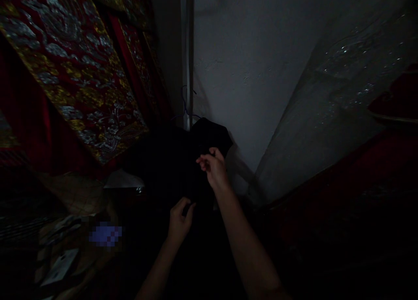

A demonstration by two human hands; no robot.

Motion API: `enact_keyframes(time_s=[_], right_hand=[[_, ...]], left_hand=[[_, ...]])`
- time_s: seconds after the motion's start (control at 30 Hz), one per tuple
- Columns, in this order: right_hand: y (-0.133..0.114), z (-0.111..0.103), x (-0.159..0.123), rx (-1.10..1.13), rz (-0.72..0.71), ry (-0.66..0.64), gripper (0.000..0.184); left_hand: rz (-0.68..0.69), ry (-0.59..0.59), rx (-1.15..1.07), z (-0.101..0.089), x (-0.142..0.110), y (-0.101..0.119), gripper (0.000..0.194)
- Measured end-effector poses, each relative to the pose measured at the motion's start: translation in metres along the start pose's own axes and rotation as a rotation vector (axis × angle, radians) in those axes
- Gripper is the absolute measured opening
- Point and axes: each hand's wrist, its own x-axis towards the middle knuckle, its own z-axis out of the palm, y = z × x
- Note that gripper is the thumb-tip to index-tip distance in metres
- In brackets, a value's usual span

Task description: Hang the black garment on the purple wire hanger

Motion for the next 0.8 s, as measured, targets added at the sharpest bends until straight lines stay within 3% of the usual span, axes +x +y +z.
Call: enact_keyframes(time_s=[0.13, 0.2, 0.27, 0.37, 0.43, 0.5, 0.57, 0.67, 0.8], right_hand=[[-0.037, 0.042, 0.040, 0.009, -0.089, -0.011, 0.034], [-0.044, 0.053, 0.040, -0.017, -0.113, -0.054, 0.031], [-0.042, 0.057, 0.031, -0.033, -0.131, -0.114, 0.029], [-0.034, 0.053, 0.015, -0.040, -0.165, -0.180, 0.028], [-0.031, 0.051, 0.009, -0.066, -0.194, -0.224, 0.028], [-0.031, 0.049, 0.006, -0.102, -0.243, -0.269, 0.028], [-0.033, 0.048, 0.007, -0.141, -0.323, -0.299, 0.027], [-0.039, 0.044, 0.009, -0.235, -0.456, -0.304, 0.023], [-0.037, 0.037, 0.014, -0.373, -0.634, -0.267, 0.025]], left_hand=[[-0.013, -0.030, 0.040, -0.006, 0.017, -0.029, 0.026], [-0.015, -0.055, 0.048, -0.019, 0.035, -0.036, 0.025], [-0.007, -0.101, 0.052, -0.037, 0.059, -0.028, 0.023], [0.069, -0.125, 0.039, -0.066, 0.100, 0.014, 0.022], [0.236, 0.015, 0.029, -0.081, 0.127, 0.055, 0.024], [0.396, 0.127, 0.031, -0.089, 0.150, 0.093, 0.027], [0.502, 0.089, 0.128, -0.091, 0.170, 0.121, 0.024], [0.599, 0.003, 0.268, -0.087, 0.188, 0.137, 0.014], [0.641, 0.067, 0.358, -0.080, 0.189, 0.138, 0.011]])
